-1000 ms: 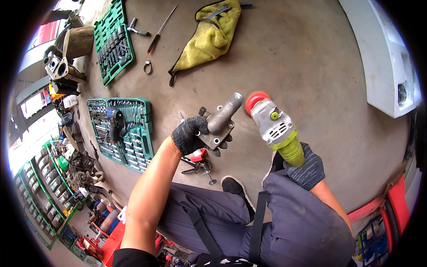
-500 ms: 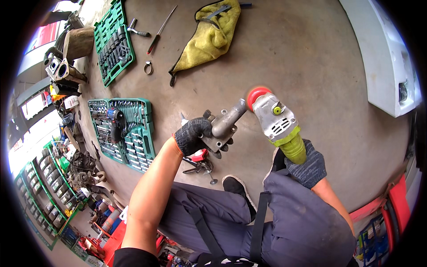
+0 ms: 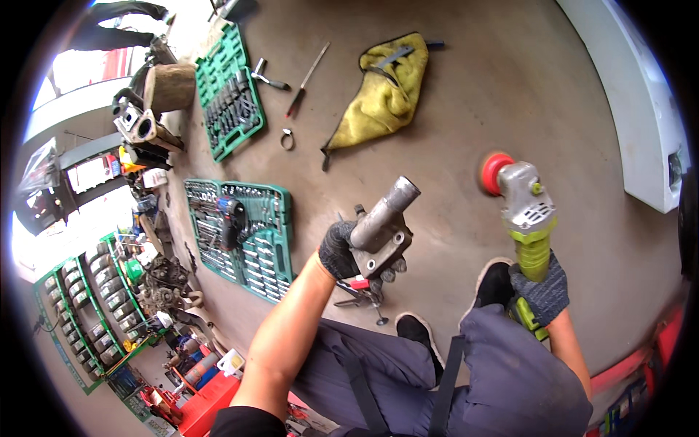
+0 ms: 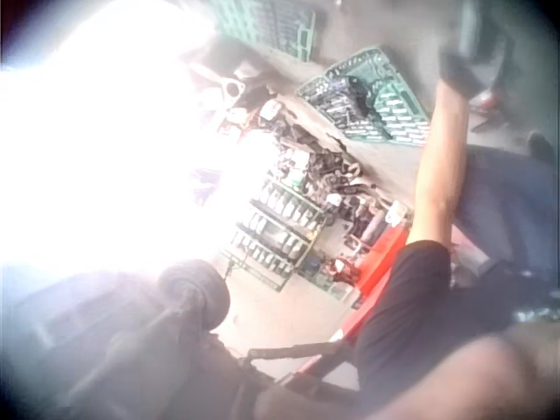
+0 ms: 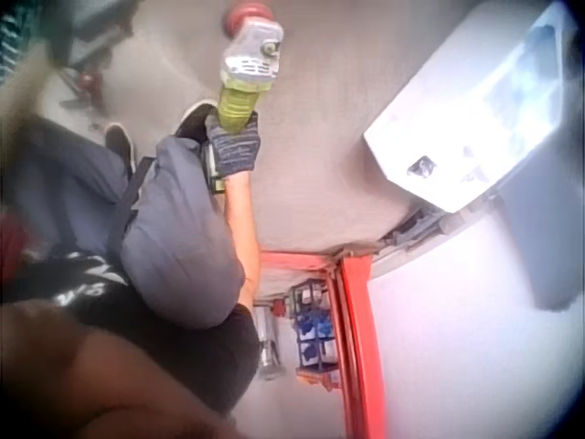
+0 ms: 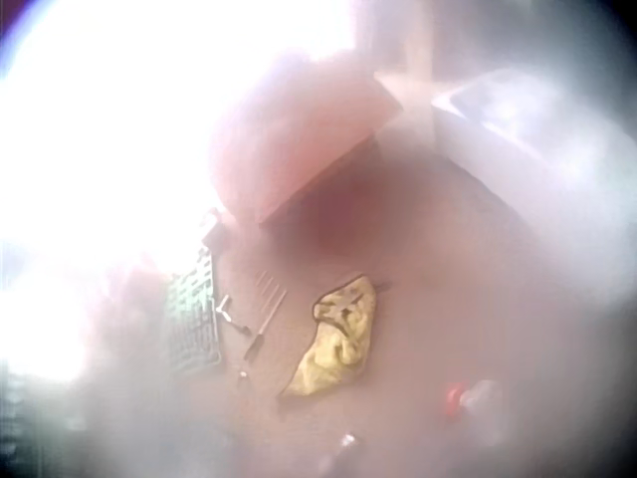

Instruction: The person puts on gloves and sits on the floor of a workshop. They pick up a metal engine part and inspect it. They then use a handheld angle grinder to grind the surface of the metal part, rotating it to work on different areas.

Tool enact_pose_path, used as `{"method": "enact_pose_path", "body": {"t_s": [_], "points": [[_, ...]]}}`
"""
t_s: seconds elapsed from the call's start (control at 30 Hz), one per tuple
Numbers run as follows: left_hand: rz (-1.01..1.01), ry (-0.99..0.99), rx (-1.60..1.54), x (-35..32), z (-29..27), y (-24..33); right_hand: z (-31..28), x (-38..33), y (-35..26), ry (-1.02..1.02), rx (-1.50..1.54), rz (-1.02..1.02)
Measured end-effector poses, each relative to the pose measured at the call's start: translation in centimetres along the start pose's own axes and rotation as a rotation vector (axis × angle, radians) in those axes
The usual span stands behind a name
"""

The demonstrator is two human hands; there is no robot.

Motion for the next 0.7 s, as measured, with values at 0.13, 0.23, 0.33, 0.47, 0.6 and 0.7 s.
{"method": "enact_pose_path", "body": {"t_s": [0.13,0.23,0.33,0.47,0.6,0.7], "points": [[0.055,0.008,-0.039,-0.5,-0.2,1.2,0.3,-0.1,1.2,-0.058,0.276,0.083],[0.051,0.181,0.319,-0.8,3.7,1.4,0.7,-0.5,1.0,-0.096,0.343,0.114],[0.347,0.009,0.853,-0.8,5.7,3.4,0.7,-1.1,-0.1,-0.145,0.389,0.188],[0.608,0.232,1.207,-4.2,9.6,5.7,1.1,-1.7,1.0,-0.116,0.408,0.183],[1.096,0.154,1.642,-6.7,14.7,6.1,0.8,-1.6,1.5,-0.131,0.321,0.182],[1.346,0.431,2.019,-8.3,14.6,5.1,0.4,-1.4,0.3,-0.16,0.285,0.172]]}}
Point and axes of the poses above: each hand's wrist, its own x-axis towards the middle knuckle, its own z-axis out of the palm, y = z × x, the point moved 7 cm from there along x, towards the middle knuckle, and after that the axes turned 7 degrees about y, right-handed, at the moved point
